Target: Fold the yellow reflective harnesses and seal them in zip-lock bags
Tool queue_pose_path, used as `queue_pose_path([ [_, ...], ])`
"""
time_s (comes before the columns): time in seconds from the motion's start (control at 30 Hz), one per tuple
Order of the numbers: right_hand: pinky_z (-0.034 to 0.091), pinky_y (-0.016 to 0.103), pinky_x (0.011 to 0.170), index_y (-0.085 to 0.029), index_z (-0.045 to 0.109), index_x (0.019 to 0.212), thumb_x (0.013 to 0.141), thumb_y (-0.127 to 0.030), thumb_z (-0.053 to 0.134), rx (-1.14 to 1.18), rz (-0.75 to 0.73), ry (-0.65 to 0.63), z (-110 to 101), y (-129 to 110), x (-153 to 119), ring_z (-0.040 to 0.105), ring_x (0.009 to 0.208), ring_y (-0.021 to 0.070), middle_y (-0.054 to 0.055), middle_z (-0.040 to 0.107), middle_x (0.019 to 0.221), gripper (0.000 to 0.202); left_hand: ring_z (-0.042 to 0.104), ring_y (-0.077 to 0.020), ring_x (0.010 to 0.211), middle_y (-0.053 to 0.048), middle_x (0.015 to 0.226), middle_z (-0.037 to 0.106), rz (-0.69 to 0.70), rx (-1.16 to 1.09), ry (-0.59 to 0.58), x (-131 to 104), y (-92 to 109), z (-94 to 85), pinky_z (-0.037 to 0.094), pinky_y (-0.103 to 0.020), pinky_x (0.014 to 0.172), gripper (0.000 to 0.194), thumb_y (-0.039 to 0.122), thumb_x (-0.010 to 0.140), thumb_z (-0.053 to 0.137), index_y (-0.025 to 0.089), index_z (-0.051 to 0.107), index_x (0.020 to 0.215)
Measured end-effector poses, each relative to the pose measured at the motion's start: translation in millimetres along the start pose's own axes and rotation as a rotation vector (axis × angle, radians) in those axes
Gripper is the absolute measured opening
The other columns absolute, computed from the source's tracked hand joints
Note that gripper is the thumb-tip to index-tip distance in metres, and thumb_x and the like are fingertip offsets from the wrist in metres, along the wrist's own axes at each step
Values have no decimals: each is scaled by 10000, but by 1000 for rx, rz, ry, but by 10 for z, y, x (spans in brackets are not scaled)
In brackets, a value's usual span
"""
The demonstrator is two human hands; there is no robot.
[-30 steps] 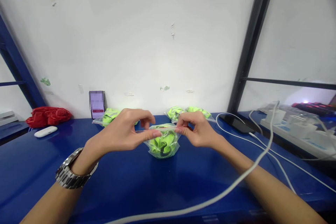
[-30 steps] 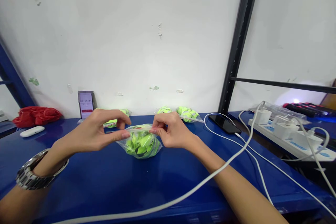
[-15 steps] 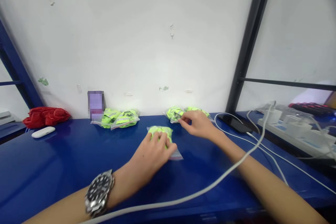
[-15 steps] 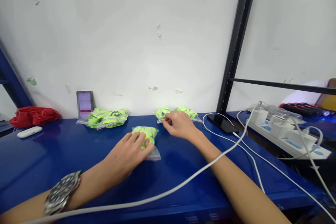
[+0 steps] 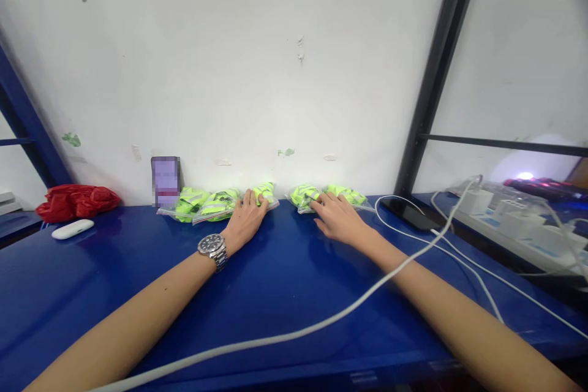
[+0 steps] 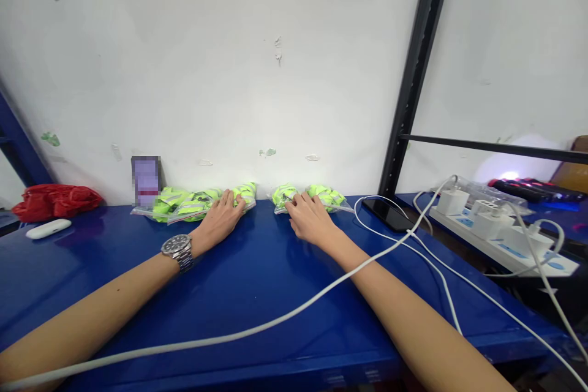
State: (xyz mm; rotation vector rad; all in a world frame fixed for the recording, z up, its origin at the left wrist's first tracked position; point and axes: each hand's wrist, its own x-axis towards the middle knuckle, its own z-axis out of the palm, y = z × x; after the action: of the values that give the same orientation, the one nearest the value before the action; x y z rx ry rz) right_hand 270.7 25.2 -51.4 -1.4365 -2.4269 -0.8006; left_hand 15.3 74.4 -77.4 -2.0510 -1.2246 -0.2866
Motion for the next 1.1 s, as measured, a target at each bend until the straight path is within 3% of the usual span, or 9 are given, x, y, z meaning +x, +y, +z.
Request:
queue_pose_path([
  [0.07, 385, 365, 770, -162, 555, 1088, 868, -250, 560, -11, -2, -14, 19, -14, -10, 529, 998, 282, 125, 579, 1066, 237, 510, -360, 1188, -287, 1259, 529, 15, -10, 13, 4, 108, -52, 489, -462, 807, 388, 15, 892, 317, 80, 519, 1217],
  [0.23, 380, 355, 764, -166, 535, 1121, 890, -197, 514, -35, -15, -44, 54, 0, -24, 540, 993, 272, 129, 580, 1078, 234, 561, -376, 1096, -311, 1111, 598, 29, -18, 37, 23, 249, -145, 454, -509, 829, 333, -29, 853, 324, 27, 599, 1033],
  [0.33, 366, 356, 759, -164, 534, 1128, 906, -176, 472, -67, 19, -29, 74, 24, -15, 533, 987, 277, 138, 584, 1066, 231, 584, -353, 1059, -284, 1033, 636, 72, -27, 35, 77, 138, -107, 420, -530, 909, 324, -35, 841, 327, 28, 613, 982],
  [0.5, 336, 345, 735, -161, 546, 1108, 927, -107, 378, -118, 75, -8, 128, 57, 4, 544, 930, 256, 137, 598, 1024, 253, 514, -312, 1212, -278, 1227, 558, 143, -54, 38, 61, -110, 27, 336, -470, 1071, 345, -36, 831, 333, 39, 575, 1065],
  [0.77, 315, 347, 728, -129, 557, 1055, 853, -9, 382, -116, -46, 3, 118, 8, 25, 564, 864, 238, 136, 605, 981, 293, 444, -303, 1304, -273, 1307, 507, 104, -83, 37, -105, -134, 103, 353, -476, 1083, 460, -75, 797, 279, 40, 508, 1179],
  [0.97, 326, 350, 746, -96, 571, 954, 834, 9, 374, -71, -81, -23, 53, -97, 29, 578, 802, 235, 143, 612, 893, 254, 384, -346, 1347, -304, 1380, 440, 57, -130, 66, -23, -93, 150, 332, -562, 1082, 417, 2, 876, 277, 36, 526, 1209],
  [1.1, 342, 293, 668, -119, 578, 909, 935, -136, 371, 198, -36, 33, 74, -127, 23, 569, 722, 189, 107, 628, 833, 209, 356, -371, 1356, -301, 1394, 426, 52, -166, 147, -95, -24, -14, 294, -563, 1090, 380, 176, 947, 348, 18, 487, 1264],
])
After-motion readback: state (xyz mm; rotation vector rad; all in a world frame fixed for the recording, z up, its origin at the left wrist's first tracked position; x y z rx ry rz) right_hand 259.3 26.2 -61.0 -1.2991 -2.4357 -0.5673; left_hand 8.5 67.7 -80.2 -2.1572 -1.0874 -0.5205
